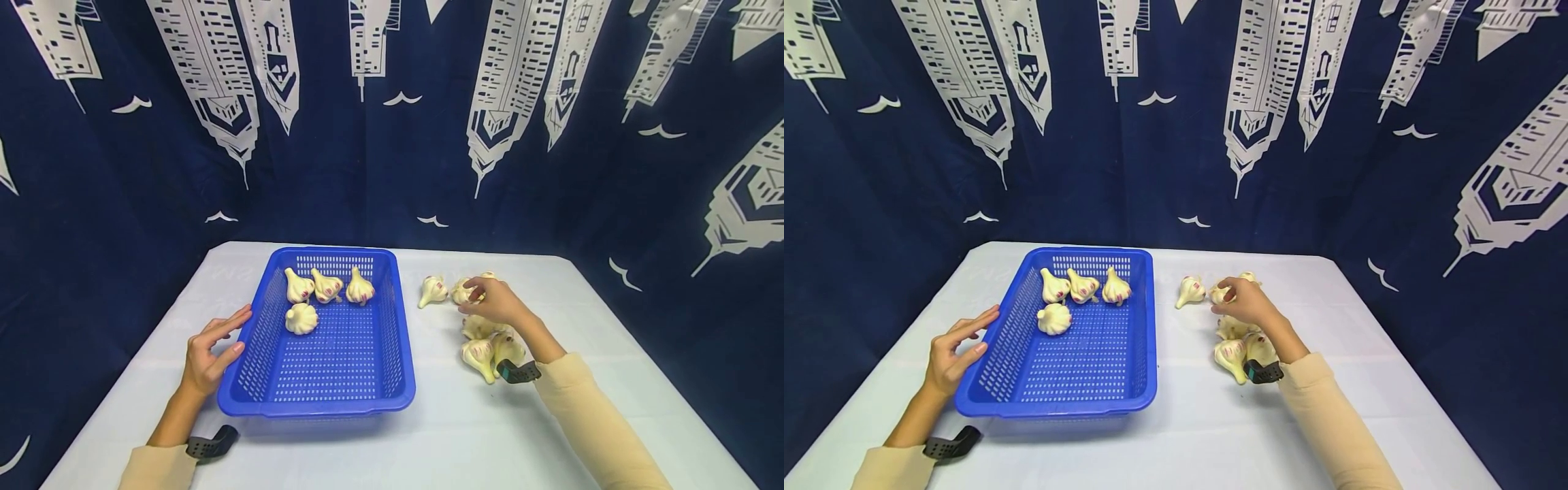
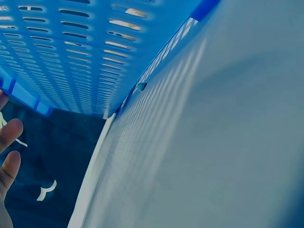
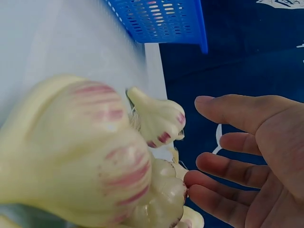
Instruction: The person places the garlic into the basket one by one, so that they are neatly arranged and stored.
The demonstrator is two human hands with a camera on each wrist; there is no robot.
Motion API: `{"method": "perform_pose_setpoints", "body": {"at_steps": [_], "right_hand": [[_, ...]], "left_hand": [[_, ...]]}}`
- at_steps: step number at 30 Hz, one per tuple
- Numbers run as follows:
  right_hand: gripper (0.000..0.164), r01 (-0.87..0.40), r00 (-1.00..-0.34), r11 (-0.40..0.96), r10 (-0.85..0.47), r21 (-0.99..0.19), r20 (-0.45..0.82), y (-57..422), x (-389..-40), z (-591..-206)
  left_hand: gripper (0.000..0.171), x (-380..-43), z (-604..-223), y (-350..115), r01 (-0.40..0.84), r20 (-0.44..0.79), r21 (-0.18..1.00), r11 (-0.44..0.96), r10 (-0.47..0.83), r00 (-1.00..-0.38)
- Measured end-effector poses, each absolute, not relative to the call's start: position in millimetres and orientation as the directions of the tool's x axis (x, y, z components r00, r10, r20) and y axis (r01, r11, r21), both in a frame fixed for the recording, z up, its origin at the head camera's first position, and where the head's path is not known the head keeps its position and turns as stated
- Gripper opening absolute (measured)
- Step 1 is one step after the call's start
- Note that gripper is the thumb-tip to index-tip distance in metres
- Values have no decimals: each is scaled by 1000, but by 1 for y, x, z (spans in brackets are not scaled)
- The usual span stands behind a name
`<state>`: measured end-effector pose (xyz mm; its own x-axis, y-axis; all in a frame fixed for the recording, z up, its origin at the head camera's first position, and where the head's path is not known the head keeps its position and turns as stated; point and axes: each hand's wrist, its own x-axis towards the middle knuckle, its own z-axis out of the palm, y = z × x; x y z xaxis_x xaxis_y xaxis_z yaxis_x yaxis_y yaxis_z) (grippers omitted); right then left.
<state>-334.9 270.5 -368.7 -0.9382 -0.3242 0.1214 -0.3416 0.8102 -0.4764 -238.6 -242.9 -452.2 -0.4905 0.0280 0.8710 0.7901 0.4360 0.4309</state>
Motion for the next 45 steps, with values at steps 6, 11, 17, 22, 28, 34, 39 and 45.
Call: {"method": "perform_pose_setpoints", "body": {"at_steps": [6, 11, 17, 22, 28, 34, 39, 45], "right_hand": [[49, -374, -927, 810, -338, -452, 162, 274, -333, -371], [42, -376, -927, 839, -342, -394, 155, 276, -333, -375], [44, -325, -944, 876, -321, -355, 72, 278, -333, -379], [46, -302, -949, 888, -314, -347, 24, 277, -335, -384], [48, -315, -943, 898, -334, -307, -10, 274, -335, -391], [47, -330, -941, 902, -339, -278, 17, 271, -333, -395], [47, -330, -942, 909, -336, -254, 18, 270, -332, -398], [46, -335, -936, 904, -351, -265, -14, 270, -334, -399]], "left_hand": [[47, -238, -452, -243, 785, 867, 438, 439, 24, -497], [48, -239, -454, -245, 784, 866, 438, 440, 27, -500], [49, -239, -456, -246, 779, 861, 443, 444, 30, -508], [49, -239, -456, -246, 786, 865, 440, 434, 32, -502], [49, -240, -456, -246, 793, 869, 435, 426, 31, -493], [48, -240, -456, -246, 798, 871, 432, 421, 34, -489], [48, -240, -456, -246, 796, 870, 433, 422, 36, -492], [48, -240, -456, -246, 797, 871, 432, 422, 34, -491]]}}
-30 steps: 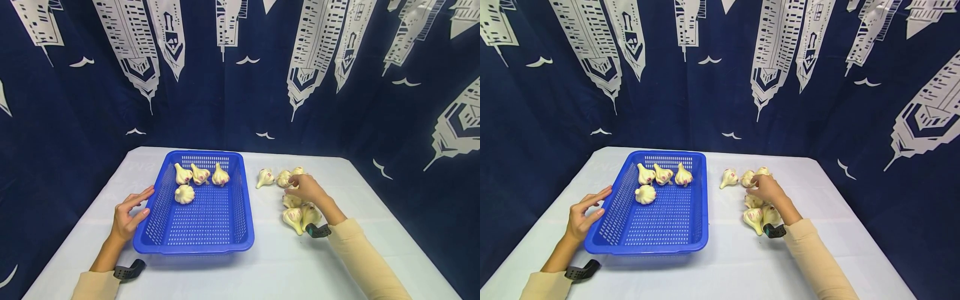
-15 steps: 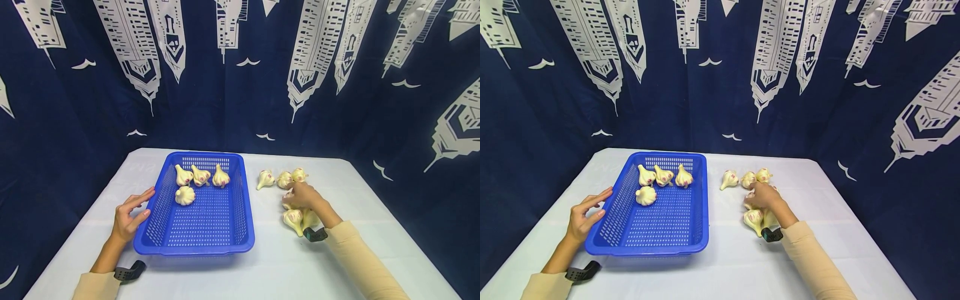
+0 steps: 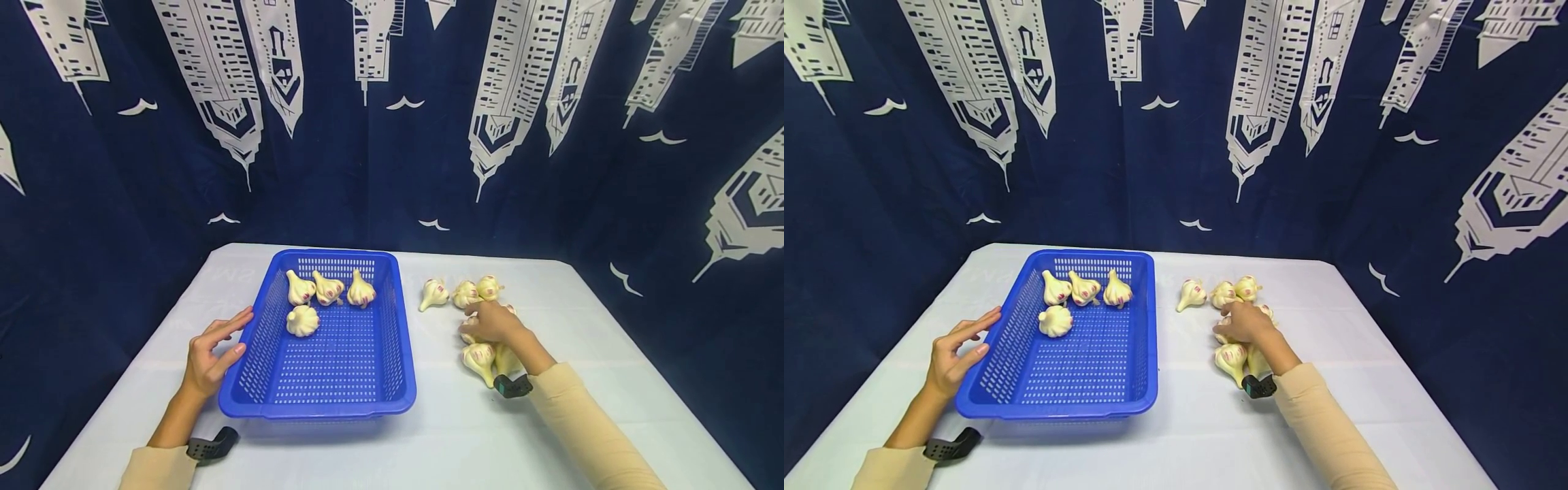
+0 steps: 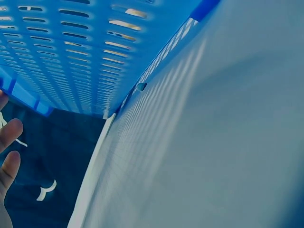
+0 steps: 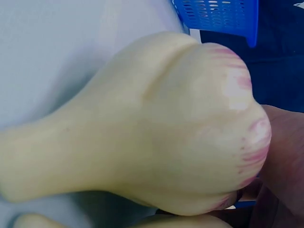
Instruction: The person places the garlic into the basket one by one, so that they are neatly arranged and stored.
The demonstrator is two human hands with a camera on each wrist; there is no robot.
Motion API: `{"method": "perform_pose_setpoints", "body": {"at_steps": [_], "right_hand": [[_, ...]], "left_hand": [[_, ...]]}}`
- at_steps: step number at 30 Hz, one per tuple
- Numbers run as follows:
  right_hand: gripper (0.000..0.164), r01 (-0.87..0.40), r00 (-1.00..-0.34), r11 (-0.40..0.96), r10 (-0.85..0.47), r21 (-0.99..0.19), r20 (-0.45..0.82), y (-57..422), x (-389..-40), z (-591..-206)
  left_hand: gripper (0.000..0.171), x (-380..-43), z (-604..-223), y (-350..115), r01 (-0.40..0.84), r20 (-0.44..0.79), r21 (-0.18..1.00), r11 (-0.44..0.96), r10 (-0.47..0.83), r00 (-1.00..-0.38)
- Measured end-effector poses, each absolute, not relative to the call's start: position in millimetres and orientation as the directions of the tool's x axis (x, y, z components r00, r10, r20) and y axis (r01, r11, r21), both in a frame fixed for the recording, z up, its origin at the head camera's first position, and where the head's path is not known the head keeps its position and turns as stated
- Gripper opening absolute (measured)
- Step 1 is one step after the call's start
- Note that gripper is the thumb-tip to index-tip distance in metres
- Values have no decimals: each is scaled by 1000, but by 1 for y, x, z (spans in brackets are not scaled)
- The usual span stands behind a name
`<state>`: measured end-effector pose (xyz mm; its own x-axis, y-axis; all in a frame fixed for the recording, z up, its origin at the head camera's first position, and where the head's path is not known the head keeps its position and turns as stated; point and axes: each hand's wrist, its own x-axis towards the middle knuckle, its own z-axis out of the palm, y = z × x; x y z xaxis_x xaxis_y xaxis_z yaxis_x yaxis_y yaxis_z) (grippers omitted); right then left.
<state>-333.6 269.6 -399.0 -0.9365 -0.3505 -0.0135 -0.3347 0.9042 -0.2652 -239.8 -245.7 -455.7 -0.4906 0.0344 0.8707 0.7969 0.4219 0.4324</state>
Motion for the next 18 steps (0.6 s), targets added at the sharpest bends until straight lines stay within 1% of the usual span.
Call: {"method": "perform_pose_setpoints", "body": {"at_steps": [3, 7, 13, 18], "right_hand": [[42, -348, -931, 900, -365, -261, -16, 269, -334, -399], [39, -323, -943, 913, -334, -249, -1, 269, -334, -397], [34, -318, -948, 906, -310, -280, 73, 269, -337, -392], [32, -352, -935, 881, -318, -317, 155, 267, -337, -388]], "left_hand": [[48, -240, -455, -246, 798, 871, 432, 421, 36, -490], [48, -240, -455, -245, 798, 871, 432, 421, 35, -490], [48, -239, -455, -246, 790, 867, 438, 429, 31, -497], [47, -239, -456, -246, 790, 868, 437, 431, 27, -495]]}}
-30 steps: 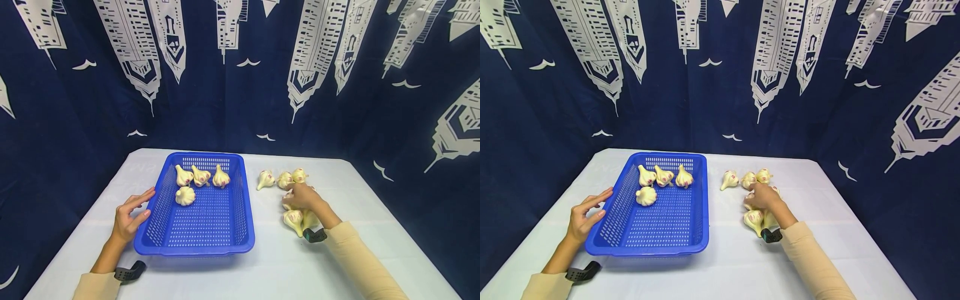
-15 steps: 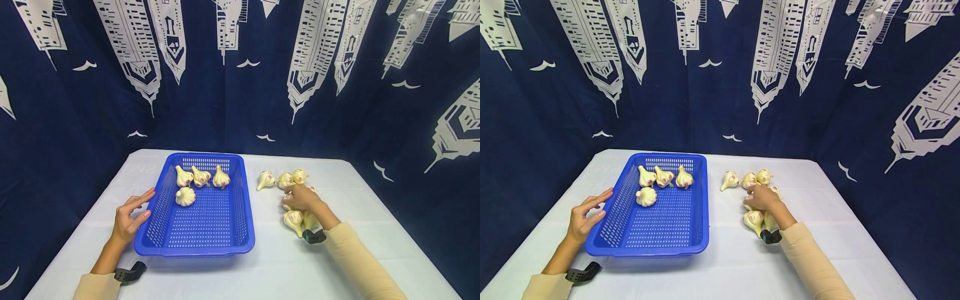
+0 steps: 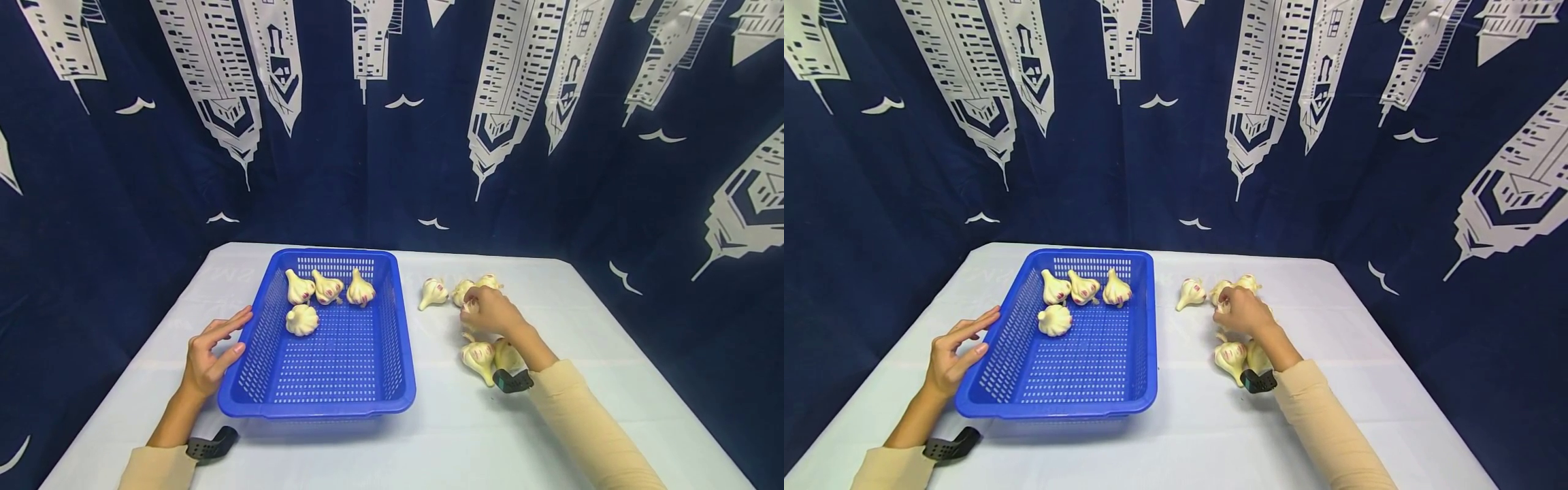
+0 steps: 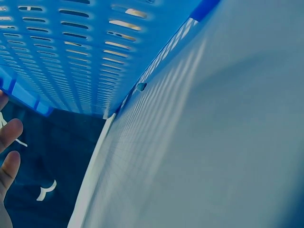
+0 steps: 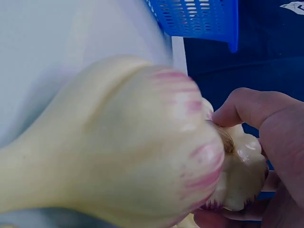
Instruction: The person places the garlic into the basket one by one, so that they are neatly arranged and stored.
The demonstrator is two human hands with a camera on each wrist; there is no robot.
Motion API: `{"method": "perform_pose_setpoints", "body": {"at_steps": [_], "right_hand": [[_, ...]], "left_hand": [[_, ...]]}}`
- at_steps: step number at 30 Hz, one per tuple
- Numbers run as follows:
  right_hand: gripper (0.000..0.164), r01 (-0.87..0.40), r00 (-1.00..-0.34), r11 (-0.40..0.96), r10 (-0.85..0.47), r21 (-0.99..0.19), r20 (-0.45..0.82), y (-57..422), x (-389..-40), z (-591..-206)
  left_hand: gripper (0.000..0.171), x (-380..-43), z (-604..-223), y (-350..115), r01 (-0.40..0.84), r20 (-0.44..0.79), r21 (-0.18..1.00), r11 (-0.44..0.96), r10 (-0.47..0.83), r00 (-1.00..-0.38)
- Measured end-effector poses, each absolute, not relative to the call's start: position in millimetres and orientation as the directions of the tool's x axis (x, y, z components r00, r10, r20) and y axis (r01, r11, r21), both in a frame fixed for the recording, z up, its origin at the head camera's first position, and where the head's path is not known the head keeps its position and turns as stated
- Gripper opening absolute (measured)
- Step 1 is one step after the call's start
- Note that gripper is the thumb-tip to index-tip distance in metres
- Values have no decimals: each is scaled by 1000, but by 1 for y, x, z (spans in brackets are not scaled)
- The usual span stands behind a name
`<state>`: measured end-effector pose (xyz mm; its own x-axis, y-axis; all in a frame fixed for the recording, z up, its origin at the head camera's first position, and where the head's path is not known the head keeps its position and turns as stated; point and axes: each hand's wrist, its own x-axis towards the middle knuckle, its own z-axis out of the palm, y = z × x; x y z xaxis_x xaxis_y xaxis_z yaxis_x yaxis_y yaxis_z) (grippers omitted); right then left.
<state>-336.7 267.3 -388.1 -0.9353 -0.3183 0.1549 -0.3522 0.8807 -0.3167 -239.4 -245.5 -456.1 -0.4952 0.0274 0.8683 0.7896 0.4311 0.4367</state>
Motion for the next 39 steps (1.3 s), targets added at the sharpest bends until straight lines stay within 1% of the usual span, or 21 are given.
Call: {"method": "perform_pose_setpoints", "body": {"at_steps": [8, 14, 17, 25, 34, 39], "right_hand": [[31, -406, -906, 845, -321, -348, 276, 256, -334, -384], [29, -448, -875, 815, -315, -367, 368, 247, -336, -383], [29, -468, -862, 796, -314, -384, 399, 242, -336, -381], [30, -499, -836, 768, -304, -401, 457, 230, -337, -372], [34, -535, -808, 736, -300, -416, 508, 216, -341, -361], [35, -555, -791, 727, -311, -405, 526, 207, -342, -357]], "left_hand": [[48, -237, -454, -245, 792, 866, 436, 427, 41, -499], [49, -234, -453, -247, 760, 831, 475, 445, 59, -554], [49, -234, -453, -248, 752, 824, 476, 456, 67, -563], [49, -234, -453, -248, 742, 816, 482, 466, 71, -574], [48, -233, -451, -248, 741, 815, 482, 468, 71, -575], [48, -234, -452, -248, 745, 820, 474, 469, 72, -568]]}}
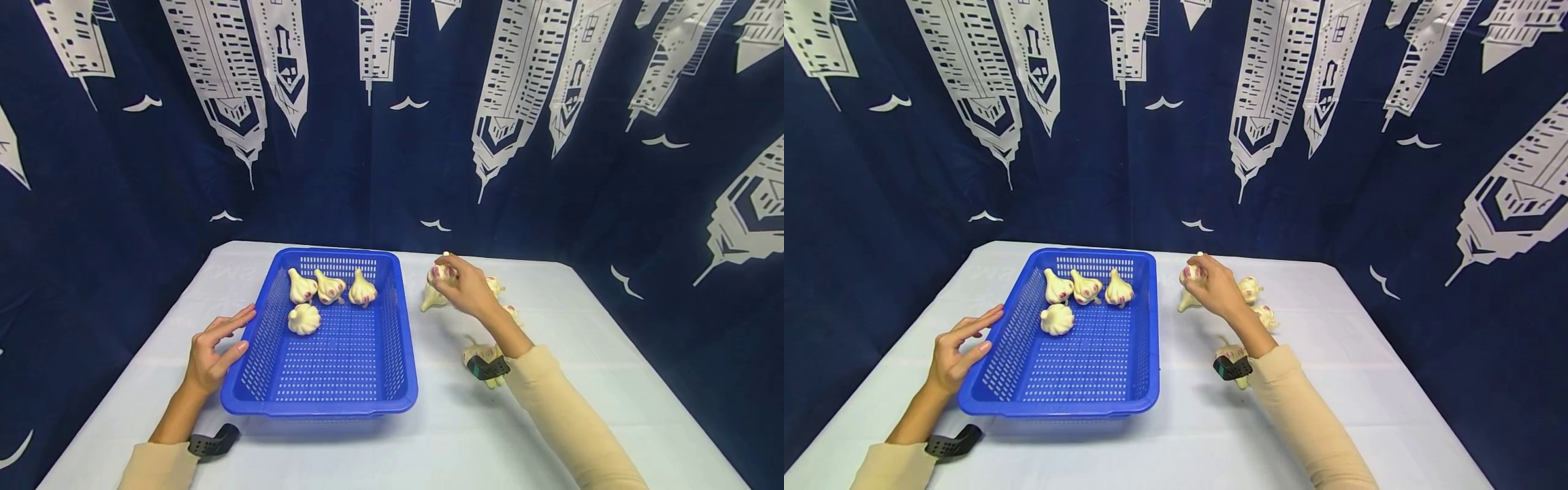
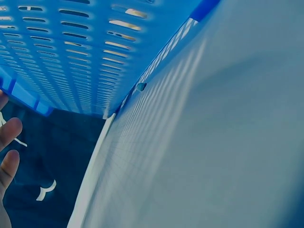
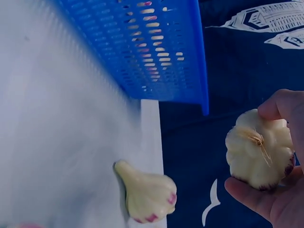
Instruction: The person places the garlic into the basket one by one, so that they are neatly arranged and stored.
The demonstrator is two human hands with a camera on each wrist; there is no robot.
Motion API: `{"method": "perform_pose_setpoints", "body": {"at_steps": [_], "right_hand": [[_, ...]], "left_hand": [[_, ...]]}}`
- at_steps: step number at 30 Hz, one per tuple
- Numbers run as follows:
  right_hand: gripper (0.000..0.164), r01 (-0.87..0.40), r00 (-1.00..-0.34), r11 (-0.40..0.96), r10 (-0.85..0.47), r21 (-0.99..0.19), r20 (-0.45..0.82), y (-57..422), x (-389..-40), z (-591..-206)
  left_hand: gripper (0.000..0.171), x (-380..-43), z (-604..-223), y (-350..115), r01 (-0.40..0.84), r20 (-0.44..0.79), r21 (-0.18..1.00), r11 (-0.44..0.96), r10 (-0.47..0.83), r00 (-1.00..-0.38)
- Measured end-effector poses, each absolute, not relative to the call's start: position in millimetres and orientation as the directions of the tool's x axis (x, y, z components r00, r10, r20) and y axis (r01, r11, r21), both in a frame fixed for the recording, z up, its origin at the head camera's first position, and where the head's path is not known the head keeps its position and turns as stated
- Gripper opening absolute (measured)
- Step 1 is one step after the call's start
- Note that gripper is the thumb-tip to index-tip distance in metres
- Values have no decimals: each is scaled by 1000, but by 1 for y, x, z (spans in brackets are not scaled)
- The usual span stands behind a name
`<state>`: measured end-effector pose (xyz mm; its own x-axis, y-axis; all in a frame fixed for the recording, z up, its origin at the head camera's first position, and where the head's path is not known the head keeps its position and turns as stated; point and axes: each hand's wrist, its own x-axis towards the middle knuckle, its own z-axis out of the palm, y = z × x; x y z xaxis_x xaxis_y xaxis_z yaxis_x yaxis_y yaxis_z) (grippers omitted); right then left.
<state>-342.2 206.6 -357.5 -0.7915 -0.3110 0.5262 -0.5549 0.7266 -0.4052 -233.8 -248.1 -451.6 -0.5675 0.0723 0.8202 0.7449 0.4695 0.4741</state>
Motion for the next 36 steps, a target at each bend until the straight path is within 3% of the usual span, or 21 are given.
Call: {"method": "perform_pose_setpoints", "body": {"at_steps": [15, 22, 29, 36], "right_hand": [[40, -561, -813, 699, -367, -443, 451, 173, -339, -342], [41, -561, -815, 683, -358, -468, 455, 157, -339, -338], [37, -568, -817, 668, -386, -480, 429, 142, -336, -336], [58, -575, -817, 630, -409, -522, 406, 126, -338, -335]], "left_hand": [[49, -234, -451, -249, 754, 833, 452, 477, 77, -548], [49, -232, -449, -249, 725, 801, 493, 481, 75, -594], [48, -234, -451, -249, 747, 824, 458, 482, 86, -560], [48, -233, -450, -249, 739, 815, 470, 482, 85, -574]]}}
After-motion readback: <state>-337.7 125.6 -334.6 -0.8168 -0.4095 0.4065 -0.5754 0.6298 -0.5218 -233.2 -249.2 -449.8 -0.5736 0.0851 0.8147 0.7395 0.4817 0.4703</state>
